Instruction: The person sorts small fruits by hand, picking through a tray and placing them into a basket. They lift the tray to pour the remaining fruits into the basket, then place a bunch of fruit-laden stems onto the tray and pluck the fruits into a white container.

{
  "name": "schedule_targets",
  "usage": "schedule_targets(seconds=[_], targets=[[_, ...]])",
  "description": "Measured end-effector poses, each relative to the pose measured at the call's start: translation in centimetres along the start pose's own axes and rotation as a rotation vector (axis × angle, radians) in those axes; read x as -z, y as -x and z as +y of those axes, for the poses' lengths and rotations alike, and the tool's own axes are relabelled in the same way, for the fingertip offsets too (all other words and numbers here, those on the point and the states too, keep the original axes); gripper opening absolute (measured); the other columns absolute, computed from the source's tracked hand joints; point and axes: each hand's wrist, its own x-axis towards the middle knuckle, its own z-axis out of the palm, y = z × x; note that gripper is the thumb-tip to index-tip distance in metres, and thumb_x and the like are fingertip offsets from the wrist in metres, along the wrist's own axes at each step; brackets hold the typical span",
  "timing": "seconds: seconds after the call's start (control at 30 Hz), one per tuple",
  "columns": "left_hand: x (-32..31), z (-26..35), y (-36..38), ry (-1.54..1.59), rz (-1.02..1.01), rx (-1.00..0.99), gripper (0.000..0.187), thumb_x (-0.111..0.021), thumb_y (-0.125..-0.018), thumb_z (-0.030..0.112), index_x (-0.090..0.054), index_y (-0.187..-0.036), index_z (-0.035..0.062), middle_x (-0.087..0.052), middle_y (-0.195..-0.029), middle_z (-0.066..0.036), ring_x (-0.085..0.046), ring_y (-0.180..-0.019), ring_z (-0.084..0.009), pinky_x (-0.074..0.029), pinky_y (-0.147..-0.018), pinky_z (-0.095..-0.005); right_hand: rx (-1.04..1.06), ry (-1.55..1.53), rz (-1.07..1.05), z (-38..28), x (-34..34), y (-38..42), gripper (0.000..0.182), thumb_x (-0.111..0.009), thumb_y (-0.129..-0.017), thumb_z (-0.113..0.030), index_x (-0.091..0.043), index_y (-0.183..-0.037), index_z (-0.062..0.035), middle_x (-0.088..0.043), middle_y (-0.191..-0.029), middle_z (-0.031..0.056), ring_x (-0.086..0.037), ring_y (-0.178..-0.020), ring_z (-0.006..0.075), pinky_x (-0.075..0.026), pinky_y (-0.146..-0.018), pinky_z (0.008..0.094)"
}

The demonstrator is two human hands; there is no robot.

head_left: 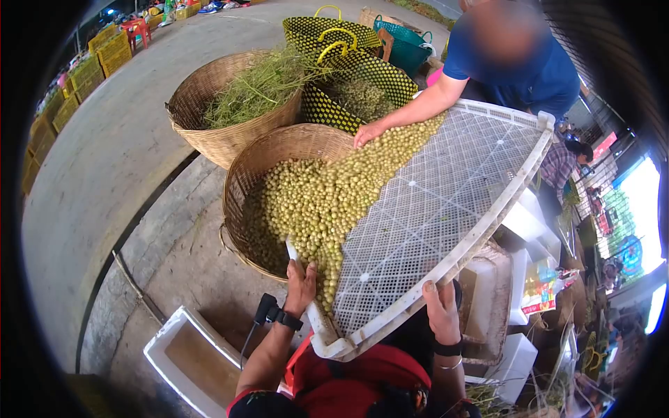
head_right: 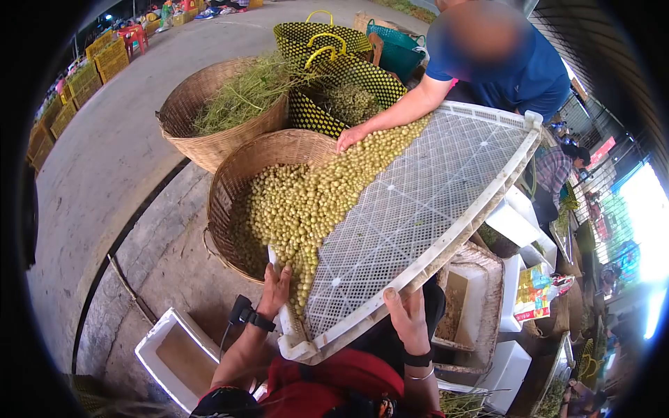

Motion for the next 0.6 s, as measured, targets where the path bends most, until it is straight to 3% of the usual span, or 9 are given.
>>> schedule_targets(seconds=[0.07,0.13,0.17,0.23,0.33,0.6], targets=[[0.2,0.2,0.1,0.003,0.022,-0.006,0.074,-0.054,-0.098,0.04,-0.029,-0.139,-0.0156,-0.044,-0.134,-0.032,-0.046,-0.125,-0.0399,-0.037,-0.105,-0.0365,0.023,0.007,0.01,0.1,-0.4,0.1,0.047,-0.063,-0.096,-0.023,-0.043,-0.131,0.0019,-0.055,-0.111,0.0056,-0.051,-0.097,0.0118,-0.043,-0.087,0.0276],[0.1,0.5,0.1,-0.029,0.076,-0.101,0.042,-0.059,-0.094,0.033,-0.045,-0.104,-0.0052,-0.048,-0.098,-0.026,-0.046,-0.097,-0.0398,-0.039,-0.086,-0.0469,0.349,0.241,0.055,0.9,-1.1,0.0,0.046,-0.065,-0.093,-0.02,-0.046,-0.129,0.0012,-0.055,-0.112,0.0057,-0.052,-0.099,0.0128,-0.043,-0.087,0.0275],[0.0,0.6,0.1,-0.024,0.086,-0.105,0.042,-0.059,-0.094,0.033,-0.045,-0.104,-0.0052,-0.048,-0.098,-0.026,-0.046,-0.097,-0.0398,-0.039,-0.086,-0.0469,0.359,0.24,0.048,0.4,-1.4,-0.1,0.046,-0.065,-0.093,-0.02,-0.046,-0.129,0.0012,-0.055,-0.112,0.0057,-0.052,-0.099,0.0128,-0.043,-0.087,0.0275],[-0.4,0.3,0.6,-0.005,0.171,-0.191,0.039,-0.06,-0.094,0.032,-0.044,-0.099,-0.0036,-0.048,-0.096,-0.025,-0.045,-0.094,-0.0403,-0.039,-0.085,-0.0479,0.053,-0.145,0.096,-1.0,-2.2,0.0,0.045,-0.066,-0.09,-0.016,-0.048,-0.128,-0.0007,-0.056,-0.112,0.0049,-0.054,-0.101,0.0135,-0.043,-0.088,0.0275],[-1.0,-0.4,0.4,-0.016,0.224,-0.234,0.039,-0.06,-0.093,0.032,-0.043,-0.097,-0.0032,-0.048,-0.095,-0.025,-0.044,-0.092,-0.0403,-0.039,-0.084,-0.0491,0.07,-0.282,0.085,-1.7,-2.9,-0.3,0.044,-0.065,-0.088,-0.013,-0.048,-0.128,-0.0024,-0.057,-0.111,0.0037,-0.054,-0.1,0.0131,-0.043,-0.088,0.0273],[0.2,1.1,0.8,0.018,0.159,-0.153,0.041,-0.061,-0.092,0.033,-0.043,-0.097,-0.0035,-0.048,-0.096,-0.025,-0.044,-0.094,-0.0387,-0.038,-0.085,-0.0485,0.064,-0.274,0.101,-0.6,-2.7,-0.5,0.043,-0.065,-0.088,-0.011,-0.049,-0.127,-0.0042,-0.057,-0.11,0.0016,-0.053,-0.097,0.0104,-0.043,-0.085,0.0272]])
